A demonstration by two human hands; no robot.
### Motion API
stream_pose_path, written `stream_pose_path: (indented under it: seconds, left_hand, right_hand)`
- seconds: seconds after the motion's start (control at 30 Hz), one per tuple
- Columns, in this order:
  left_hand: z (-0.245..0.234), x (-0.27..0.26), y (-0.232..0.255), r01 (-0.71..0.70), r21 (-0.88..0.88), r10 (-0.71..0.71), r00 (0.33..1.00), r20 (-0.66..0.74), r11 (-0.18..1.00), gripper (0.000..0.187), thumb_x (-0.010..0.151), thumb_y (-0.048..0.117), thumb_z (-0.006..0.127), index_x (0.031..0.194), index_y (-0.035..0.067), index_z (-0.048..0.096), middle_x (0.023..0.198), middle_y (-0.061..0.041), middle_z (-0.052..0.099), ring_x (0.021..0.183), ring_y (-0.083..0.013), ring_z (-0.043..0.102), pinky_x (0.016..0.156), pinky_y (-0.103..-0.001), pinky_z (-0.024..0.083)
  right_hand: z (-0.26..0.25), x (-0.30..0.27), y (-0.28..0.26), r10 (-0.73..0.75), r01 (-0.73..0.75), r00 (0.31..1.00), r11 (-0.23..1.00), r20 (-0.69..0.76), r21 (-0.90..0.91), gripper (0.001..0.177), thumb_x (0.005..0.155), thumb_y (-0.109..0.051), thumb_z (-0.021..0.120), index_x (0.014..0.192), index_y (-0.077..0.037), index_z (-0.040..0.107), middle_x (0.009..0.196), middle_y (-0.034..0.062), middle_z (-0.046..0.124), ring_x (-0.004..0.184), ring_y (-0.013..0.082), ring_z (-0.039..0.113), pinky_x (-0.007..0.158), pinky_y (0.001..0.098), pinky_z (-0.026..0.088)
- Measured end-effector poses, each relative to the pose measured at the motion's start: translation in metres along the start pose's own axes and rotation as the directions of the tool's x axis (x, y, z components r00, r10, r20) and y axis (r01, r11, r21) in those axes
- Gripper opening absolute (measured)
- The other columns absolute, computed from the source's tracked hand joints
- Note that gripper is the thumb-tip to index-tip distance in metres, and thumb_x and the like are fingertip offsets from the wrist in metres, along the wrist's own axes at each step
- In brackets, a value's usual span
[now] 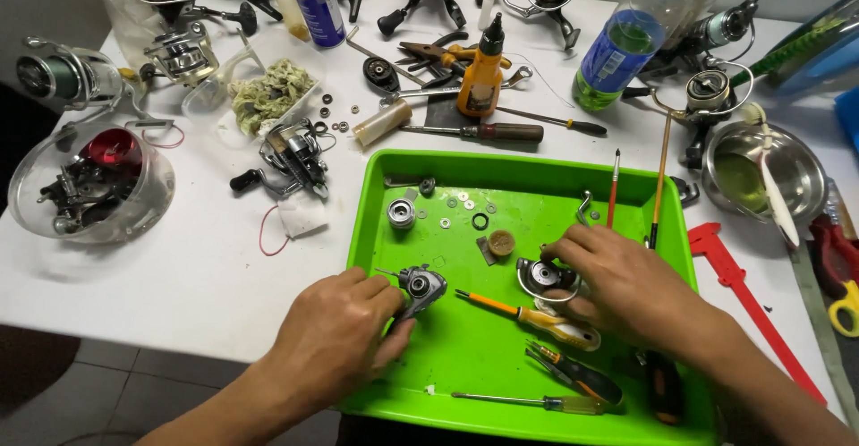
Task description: Cleaning and assembling the rotor and bail arm assembly of a spinning fishing reel on a workbench.
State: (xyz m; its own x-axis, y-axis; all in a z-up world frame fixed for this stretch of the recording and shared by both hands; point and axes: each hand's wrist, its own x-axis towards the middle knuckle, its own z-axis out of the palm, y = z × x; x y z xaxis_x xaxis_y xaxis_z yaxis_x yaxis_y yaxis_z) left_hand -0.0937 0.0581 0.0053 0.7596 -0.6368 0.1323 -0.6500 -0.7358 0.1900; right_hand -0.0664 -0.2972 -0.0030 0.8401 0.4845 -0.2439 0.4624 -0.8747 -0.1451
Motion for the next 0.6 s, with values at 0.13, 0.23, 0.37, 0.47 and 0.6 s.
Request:
stream_pose_path:
  seconds: [0.13,0.23,0.37,0.47,0.6]
  left_hand:
    - [-0.044,0.021,-0.014,0.086,-0.407,-0.015,0.985,0.173,0.909,0.019,0.089,0.038,0.075,0.083,0.020,0.075,0.076,0.002,0.075,0.071,-0.0178,0.068,0.066,-0.036,0.051]
    - [-0.062,0.046,-0.022,0.103,-0.720,0.068,0.976,0.205,0.687,0.018,0.088,0.031,0.077,0.087,0.013,0.079,0.077,0.001,0.079,0.064,-0.0091,0.068,0.057,-0.026,0.052]
    - [-0.068,0.086,-0.025,0.236,-0.856,0.226,0.901,0.369,0.460,0.021,0.089,0.026,0.074,0.086,0.005,0.076,0.068,-0.004,0.074,0.057,-0.0114,0.070,0.055,-0.023,0.057]
    - [-0.063,0.113,-0.026,0.252,-0.885,0.297,0.876,0.381,0.391,0.022,0.089,0.024,0.075,0.087,0.002,0.074,0.066,-0.006,0.070,0.057,-0.0130,0.067,0.056,-0.025,0.057]
    - [-0.052,0.132,-0.035,0.269,-0.946,0.419,0.849,0.322,0.181,0.025,0.090,0.022,0.075,0.093,-0.002,0.072,0.069,-0.007,0.064,0.057,-0.0141,0.062,0.052,-0.026,0.058]
  right_hand:
    - [-0.023,-0.008,-0.002,0.071,-0.080,0.984,0.996,0.165,0.049,0.081,0.081,-0.048,0.082,0.149,-0.027,0.043,0.141,0.0000,0.053,0.123,0.0215,0.054,0.107,0.0424,0.046]
    - [-0.048,-0.014,-0.009,0.017,-0.021,0.998,0.998,0.063,0.066,0.085,0.078,-0.055,0.083,0.150,-0.027,0.045,0.139,0.0030,0.054,0.120,0.0226,0.057,0.101,0.0442,0.050]
    - [-0.090,-0.007,-0.039,-0.199,0.294,0.923,0.917,-0.329,0.271,0.061,0.085,-0.035,0.076,0.139,-0.014,0.058,0.129,0.0088,0.068,0.111,0.0247,0.066,0.095,0.0408,0.053]
    - [-0.102,0.004,-0.050,-0.230,0.369,0.889,0.872,-0.397,0.321,0.049,0.091,-0.030,0.069,0.137,-0.012,0.060,0.124,0.0080,0.073,0.106,0.0240,0.069,0.090,0.0385,0.056]
    - [-0.111,0.014,-0.050,-0.180,0.336,0.910,0.847,-0.373,0.412,0.037,0.091,-0.034,0.068,0.122,-0.014,0.070,0.107,0.0018,0.080,0.078,0.0173,0.074,0.070,0.0330,0.057]
